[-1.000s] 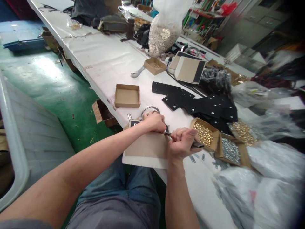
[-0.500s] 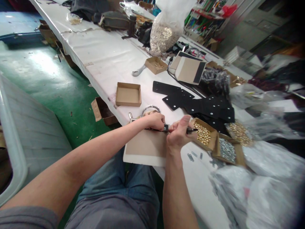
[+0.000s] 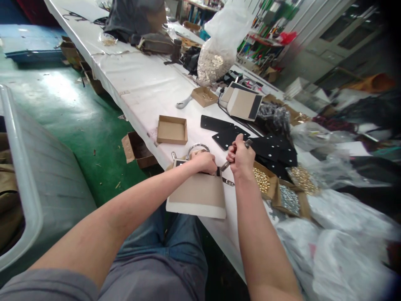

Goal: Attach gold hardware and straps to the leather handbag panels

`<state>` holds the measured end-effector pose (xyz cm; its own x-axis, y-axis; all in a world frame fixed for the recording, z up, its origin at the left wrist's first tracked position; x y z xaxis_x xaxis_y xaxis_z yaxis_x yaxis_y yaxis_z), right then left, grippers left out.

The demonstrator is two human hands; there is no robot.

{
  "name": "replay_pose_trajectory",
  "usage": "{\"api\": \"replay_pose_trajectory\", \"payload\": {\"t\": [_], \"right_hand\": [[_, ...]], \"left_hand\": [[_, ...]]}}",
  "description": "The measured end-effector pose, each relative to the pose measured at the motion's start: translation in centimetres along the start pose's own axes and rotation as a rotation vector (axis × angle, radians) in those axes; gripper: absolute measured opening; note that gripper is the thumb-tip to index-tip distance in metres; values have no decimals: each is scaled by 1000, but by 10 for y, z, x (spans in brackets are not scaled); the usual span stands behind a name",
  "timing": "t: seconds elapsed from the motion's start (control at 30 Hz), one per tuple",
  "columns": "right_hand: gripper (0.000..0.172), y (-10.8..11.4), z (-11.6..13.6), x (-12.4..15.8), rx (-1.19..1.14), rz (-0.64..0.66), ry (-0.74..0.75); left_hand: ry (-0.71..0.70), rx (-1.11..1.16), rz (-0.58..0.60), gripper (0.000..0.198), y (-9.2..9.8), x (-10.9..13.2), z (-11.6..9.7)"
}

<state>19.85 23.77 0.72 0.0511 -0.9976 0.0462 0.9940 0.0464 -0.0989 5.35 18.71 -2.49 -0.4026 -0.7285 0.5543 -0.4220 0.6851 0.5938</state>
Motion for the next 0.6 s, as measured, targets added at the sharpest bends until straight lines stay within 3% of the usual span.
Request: {"api": "replay_pose_trajectory", "payload": {"t": [0.2, 0.33, 0.6], "right_hand": [[71, -19, -23, -12, 52, 11, -147], [68, -21, -32, -12, 87, -29, -178], [66, -17, -22, 6, 176, -94, 51]], "left_hand": [[-6, -20, -20, 53, -2, -2, 3], [-22, -3, -30, 52, -3, -5, 5], [-41, 101, -59, 41, -5, -7, 7]]}}
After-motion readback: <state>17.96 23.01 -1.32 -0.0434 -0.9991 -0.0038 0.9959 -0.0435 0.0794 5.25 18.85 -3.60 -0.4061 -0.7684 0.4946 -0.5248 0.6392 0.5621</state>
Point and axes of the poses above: each hand's wrist, its own x-axis away from the middle knuckle, its own y-axis out of the back of the hand, z = x × y, the point moved 8 cm from there along -x, towards the middle knuckle, and after that the axes turned 15 degrees about z, right-handed, at the moved point
